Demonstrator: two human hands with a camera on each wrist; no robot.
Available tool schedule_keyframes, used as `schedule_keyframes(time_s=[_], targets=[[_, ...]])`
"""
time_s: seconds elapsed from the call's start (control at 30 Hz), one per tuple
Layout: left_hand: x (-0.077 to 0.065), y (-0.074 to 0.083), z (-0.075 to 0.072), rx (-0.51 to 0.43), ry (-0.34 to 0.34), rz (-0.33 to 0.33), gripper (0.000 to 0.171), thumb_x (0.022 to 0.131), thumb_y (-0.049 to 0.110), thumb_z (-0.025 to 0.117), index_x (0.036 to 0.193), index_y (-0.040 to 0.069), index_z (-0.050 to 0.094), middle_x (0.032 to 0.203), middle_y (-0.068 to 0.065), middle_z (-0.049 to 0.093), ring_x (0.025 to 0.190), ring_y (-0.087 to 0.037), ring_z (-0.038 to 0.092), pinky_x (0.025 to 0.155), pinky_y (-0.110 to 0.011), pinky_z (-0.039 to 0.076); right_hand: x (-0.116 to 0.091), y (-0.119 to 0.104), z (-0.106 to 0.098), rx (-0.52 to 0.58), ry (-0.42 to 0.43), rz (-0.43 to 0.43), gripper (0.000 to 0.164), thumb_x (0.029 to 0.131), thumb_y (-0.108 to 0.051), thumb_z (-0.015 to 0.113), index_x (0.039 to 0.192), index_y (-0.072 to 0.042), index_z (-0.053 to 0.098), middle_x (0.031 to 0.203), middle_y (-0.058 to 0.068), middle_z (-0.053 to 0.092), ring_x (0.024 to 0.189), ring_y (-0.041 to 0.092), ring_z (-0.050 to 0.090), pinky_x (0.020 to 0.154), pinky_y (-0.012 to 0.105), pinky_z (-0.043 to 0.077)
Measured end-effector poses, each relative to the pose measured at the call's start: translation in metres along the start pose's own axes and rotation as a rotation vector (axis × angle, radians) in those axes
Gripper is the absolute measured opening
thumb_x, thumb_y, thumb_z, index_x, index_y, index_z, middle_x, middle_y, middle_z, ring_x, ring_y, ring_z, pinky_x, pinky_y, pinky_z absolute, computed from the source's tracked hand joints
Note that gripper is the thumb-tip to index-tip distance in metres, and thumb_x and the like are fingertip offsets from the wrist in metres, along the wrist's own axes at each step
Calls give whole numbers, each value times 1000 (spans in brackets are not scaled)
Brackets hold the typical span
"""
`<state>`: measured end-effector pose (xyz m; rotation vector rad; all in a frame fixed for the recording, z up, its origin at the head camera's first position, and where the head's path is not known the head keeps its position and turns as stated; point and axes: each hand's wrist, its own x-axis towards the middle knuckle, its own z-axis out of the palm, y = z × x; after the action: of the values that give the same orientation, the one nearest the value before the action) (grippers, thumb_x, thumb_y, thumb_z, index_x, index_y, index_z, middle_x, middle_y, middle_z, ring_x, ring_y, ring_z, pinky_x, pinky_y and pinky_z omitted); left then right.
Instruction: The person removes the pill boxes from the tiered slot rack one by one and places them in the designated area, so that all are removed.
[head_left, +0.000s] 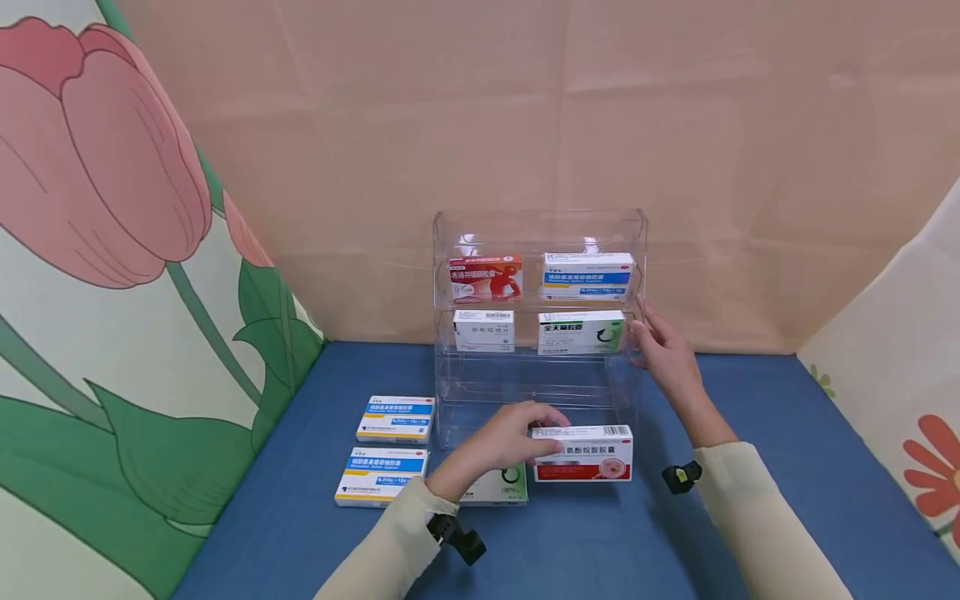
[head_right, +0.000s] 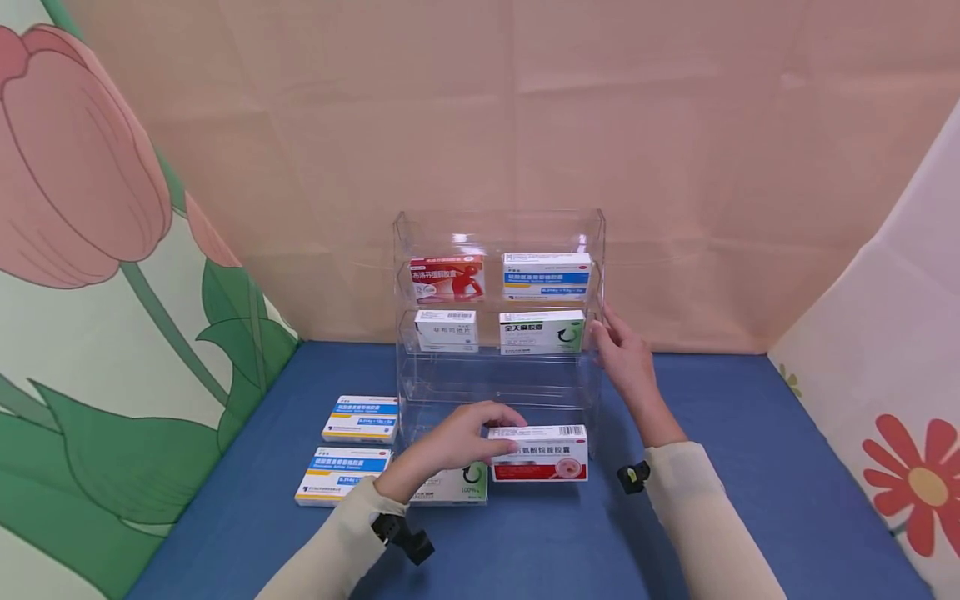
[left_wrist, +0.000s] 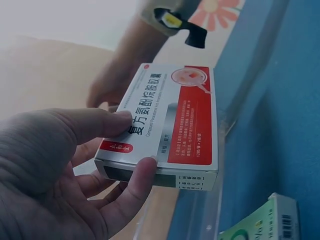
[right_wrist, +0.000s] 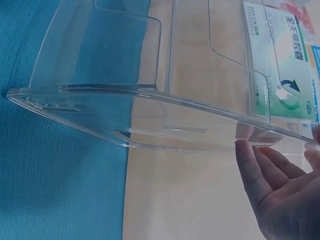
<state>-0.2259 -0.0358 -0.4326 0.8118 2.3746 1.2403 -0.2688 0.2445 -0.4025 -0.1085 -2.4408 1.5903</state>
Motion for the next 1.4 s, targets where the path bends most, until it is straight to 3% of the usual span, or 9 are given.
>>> schedule_keyframes(time_s=[0.1, 0.37, 0.93, 1.23, 1.4], targets=[[2, -4, 4, -39, -24, -26, 25, 93, 21, 76, 117, 22, 72, 101, 6, 62, 78, -11, 61, 64, -42, 62, 0, 0, 0, -4, 2, 0, 63, 102, -57, 49, 158, -40, 26, 161, 14, 37, 134, 41, 52, 90, 47, 54], [7, -12, 14, -85, -67, -51, 25, 93, 18, 75, 118, 19, 72, 94, 6, 64, 70, -12, 63, 65, -45, 61, 0, 0, 0, -18, 5, 1, 63, 102, -57, 48, 158, -41, 26, 159, 17, 40, 133, 42, 53, 91, 50, 54], [14, -22, 26, -144, -172, -110, 24, 96, 20, 71, 121, 17, 71, 87, 1, 63, 62, -16, 63, 61, -38, 60, 1, 1, -1, -5, -6, -4, 63, 102, -56, 49, 159, -38, 26, 159, 17, 39, 133, 41, 53, 90, 47, 54], [18, -29, 33, -151, -189, -127, 24, 98, 18, 69, 121, 14, 72, 81, -2, 63, 59, -16, 63, 61, -39, 60, 2, 2, 0, 2, -8, -14, 63, 102, -56, 49, 159, -39, 26, 161, 16, 36, 134, 42, 51, 89, 46, 54], [18, -33, 36, -100, -163, -146, 27, 97, 17, 70, 123, 13, 71, 94, 1, 67, 66, -15, 65, 60, -35, 59, 2, 2, -1, -10, -7, -16, 63, 102, -57, 48, 158, -41, 26, 160, 15, 37, 134, 42, 51, 90, 48, 54]])
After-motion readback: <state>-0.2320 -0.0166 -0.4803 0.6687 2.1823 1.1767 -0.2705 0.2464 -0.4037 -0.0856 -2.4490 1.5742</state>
